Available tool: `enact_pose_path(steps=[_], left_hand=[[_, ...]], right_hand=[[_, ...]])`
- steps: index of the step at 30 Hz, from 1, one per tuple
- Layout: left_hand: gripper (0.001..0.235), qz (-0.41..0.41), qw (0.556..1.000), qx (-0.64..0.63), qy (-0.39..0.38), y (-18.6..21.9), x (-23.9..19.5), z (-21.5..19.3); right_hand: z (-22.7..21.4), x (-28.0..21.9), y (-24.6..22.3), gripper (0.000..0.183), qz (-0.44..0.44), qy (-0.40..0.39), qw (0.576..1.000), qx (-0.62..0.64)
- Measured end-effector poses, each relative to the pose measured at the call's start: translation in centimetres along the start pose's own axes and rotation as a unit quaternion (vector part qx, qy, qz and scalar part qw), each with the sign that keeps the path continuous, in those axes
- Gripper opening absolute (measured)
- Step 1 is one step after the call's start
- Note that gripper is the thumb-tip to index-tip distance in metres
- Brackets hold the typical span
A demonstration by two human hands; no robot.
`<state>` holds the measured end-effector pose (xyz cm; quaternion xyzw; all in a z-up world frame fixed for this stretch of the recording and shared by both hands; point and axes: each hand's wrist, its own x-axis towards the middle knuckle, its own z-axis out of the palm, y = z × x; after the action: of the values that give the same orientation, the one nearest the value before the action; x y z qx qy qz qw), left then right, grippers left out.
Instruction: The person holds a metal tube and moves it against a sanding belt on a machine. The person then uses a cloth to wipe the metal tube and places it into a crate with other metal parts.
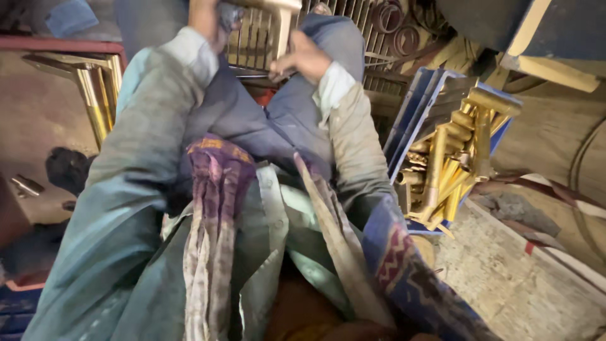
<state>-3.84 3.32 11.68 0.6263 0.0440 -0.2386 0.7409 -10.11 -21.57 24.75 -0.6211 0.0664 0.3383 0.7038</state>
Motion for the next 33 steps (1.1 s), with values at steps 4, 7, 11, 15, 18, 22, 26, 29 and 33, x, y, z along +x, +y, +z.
enact_pose_path(steps=[4,7,11,15,18,22,26,29,33], left_hand=[[0.032,0.123,0.975,0.175,-0.051,9.6,-12.7,1.6],[0.045,0.411,0.900,0.138,-0.042,15.4,-18.0,5.7],[0.041,0.544,0.779,0.305,0.068,18.1,-20.2,8.9],[0.045,0.447,0.820,0.354,0.048,15.6,-22.2,9.7],[0.058,0.394,0.817,0.397,-0.143,14.3,-24.0,8.6],[0.065,0.272,0.905,0.293,-0.144,16.0,-24.5,5.7],[0.066,0.294,0.904,0.291,-0.106,18.0,-21.7,3.1],[0.077,0.328,0.880,0.292,-0.183,19.4,-19.1,2.8],[0.071,0.180,0.893,0.218,-0.349,18.8,-18.2,4.4]], right_hand=[[1.6,-3.2,1.7,0.048,-0.165,0.078,0.945,-0.272],[3.4,-4.7,1.3,0.051,-0.145,0.174,0.918,-0.324],[7.8,-8.7,0.5,0.046,-0.101,0.222,0.963,-0.115],[10.6,-13.0,0.6,0.047,-0.007,0.119,0.933,0.340],[12.0,-15.0,0.9,0.046,-0.018,0.133,0.926,0.354],[11.4,-15.4,-1.4,0.056,-0.053,0.128,0.979,0.149],[11.4,-19.9,-2.1,0.088,-0.114,0.033,0.990,0.076],[10.1,-21.4,-3.6,0.091,-0.069,-0.068,0.995,0.002],[7.3,-22.1,-3.6,0.090,-0.006,-0.148,0.980,0.131]])
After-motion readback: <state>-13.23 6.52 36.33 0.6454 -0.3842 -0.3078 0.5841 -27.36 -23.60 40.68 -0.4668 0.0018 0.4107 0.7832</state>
